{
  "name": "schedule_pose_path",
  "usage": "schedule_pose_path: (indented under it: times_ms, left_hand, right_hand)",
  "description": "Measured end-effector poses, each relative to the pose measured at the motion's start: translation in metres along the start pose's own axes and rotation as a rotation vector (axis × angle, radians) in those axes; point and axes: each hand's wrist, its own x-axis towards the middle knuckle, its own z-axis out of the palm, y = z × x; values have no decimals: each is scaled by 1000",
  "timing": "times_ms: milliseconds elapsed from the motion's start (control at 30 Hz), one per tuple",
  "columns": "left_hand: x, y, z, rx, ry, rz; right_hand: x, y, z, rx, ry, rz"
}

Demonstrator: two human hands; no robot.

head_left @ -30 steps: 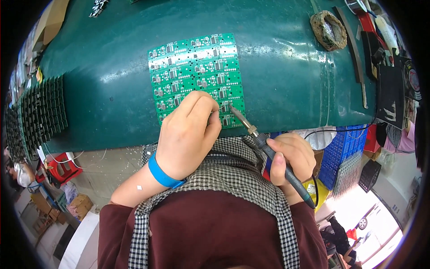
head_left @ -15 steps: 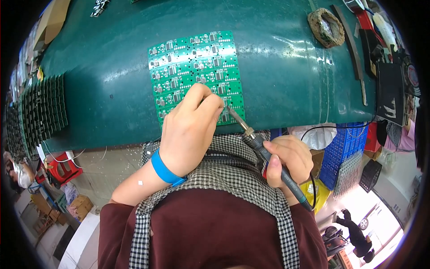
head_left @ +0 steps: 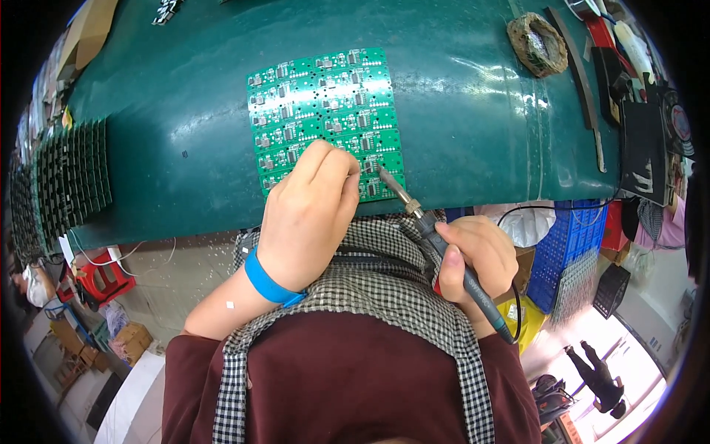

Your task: The person solders components onto circuit board panels using a soldering iron, stacks the finished boards, and picks up new circuit board panels to solder.

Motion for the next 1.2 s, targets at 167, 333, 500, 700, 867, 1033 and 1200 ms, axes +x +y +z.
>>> schedule_pose_path:
  times_ms: [167, 333, 500, 700, 867, 1033, 1200]
  left_hand:
    - [-6, 8, -8, -62, -89, -27]
    - [-8, 6, -6, -68, -64, -27]
    - [-9, 4, -1, -85, -18, -39]
    - [-8, 7, -1, -34, -62, -5]
    - [-9, 4, 2, -26, -54, 8]
    - [-11, 2, 2, -44, -31, 9]
    - [-15, -9, -31, -430, -131, -257]
  right_hand:
    - [-4, -3, -7, -11, 44, -9]
    - [-6, -4, -7, 10, 24, -3]
    - [-6, -3, -5, 17, 14, -10]
    - [-10, -6, -5, 13, -9, 15]
    - [-14, -8, -6, 12, 4, -14]
    - [-18, -9, -7, 6, 32, -26]
    - [-19, -11, -11, -45, 91, 1]
